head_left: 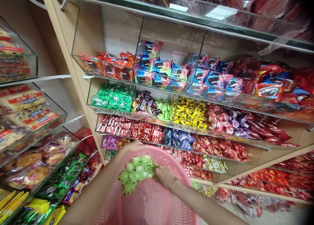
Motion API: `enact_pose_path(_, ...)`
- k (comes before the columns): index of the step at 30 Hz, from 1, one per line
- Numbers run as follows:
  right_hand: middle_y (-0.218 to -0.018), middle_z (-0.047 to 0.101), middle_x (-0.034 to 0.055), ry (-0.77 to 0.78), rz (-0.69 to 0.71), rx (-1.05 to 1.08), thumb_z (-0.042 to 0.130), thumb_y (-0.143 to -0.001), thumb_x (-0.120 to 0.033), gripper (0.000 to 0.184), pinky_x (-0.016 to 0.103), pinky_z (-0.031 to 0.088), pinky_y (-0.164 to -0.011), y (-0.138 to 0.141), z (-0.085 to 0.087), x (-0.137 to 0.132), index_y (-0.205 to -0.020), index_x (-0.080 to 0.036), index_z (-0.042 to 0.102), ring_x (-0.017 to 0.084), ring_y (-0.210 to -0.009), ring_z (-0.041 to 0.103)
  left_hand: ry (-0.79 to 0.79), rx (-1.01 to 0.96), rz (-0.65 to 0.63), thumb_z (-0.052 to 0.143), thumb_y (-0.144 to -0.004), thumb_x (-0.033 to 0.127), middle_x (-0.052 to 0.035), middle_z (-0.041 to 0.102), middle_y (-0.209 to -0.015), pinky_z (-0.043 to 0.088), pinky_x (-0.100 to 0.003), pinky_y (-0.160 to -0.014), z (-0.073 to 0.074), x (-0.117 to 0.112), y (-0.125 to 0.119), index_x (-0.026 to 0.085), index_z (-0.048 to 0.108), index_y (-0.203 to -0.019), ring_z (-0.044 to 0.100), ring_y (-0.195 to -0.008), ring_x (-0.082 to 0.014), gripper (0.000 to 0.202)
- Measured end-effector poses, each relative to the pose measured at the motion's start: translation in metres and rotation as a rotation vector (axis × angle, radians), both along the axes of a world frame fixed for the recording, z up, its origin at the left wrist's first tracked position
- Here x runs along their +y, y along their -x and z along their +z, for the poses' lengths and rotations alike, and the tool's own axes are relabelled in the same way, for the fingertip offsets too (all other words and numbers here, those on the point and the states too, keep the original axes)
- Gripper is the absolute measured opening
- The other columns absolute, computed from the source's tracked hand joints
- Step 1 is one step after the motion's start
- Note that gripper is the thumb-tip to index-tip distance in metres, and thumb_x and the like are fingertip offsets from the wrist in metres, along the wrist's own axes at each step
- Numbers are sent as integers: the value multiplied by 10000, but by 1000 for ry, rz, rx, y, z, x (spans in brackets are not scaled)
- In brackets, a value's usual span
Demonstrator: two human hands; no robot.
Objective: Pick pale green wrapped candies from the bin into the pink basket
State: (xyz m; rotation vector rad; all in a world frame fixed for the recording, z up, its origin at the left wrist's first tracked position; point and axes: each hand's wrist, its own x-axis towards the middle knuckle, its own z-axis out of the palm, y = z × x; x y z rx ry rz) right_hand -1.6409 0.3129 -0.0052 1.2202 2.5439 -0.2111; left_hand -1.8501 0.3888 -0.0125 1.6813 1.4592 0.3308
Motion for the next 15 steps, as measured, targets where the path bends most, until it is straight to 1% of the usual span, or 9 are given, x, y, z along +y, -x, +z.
enact_pose_path(4,-915,682,131,-37,-38,-22,527,-816,-212,192,290,468,-763,0,3,0,-916,-138,673,232,-884,640,-2,-17,-17,400,-640,709,19,346,-566,244,-241,-521,-1,1,0,149,462,-590,284,-549,-99,566)
enact_pose_path(7,-908,686,122,-49,-18,-30,546,-816,-297,221,303,476,-737,1,7,-2,-902,-143,678,248,-860,642,-7,-36,-30,403,-637,712,23,323,-557,230,-244,-521,0,1,-1,154,436,-577,279,-550,-99,563)
enact_pose_path(9,-907,685,121,-61,-3,-17,537,-820,-385,289,308,475,-728,2,12,-2,-894,-144,678,254,-849,642,3,-48,-13,402,-639,709,21,317,-549,224,-247,-515,3,0,-1,151,443,-576,279,-545,-101,563)
enact_pose_path(11,-904,683,126,-85,7,13,495,-834,-468,374,305,466,-723,3,23,-1,-888,-145,675,253,-844,640,13,-65,6,409,-641,700,14,346,-564,241,-250,-517,6,-1,0,138,492,-613,296,-552,-106,569)
enact_pose_path(12,-892,683,128,-101,10,33,463,-843,-500,413,299,460,-714,3,31,2,-876,-147,674,249,-836,640,15,-75,11,423,-638,692,9,366,-579,253,-252,-523,7,-1,1,131,518,-638,307,-561,-109,569)
enact_pose_path(13,-872,684,126,-119,16,59,429,-854,-523,444,290,451,-701,4,41,5,-856,-153,673,242,-821,641,16,-84,11,441,-632,681,4,385,-596,263,-253,-530,8,-2,2,125,538,-659,319,-572,-114,565)
enact_pose_path(15,-815,683,114,-167,20,121,369,-877,-540,481,267,429,-661,6,67,14,-799,-169,664,219,-773,642,12,-96,18,468,-629,655,-6,402,-611,269,-257,-538,10,-3,4,118,554,-665,329,-583,-119,545)
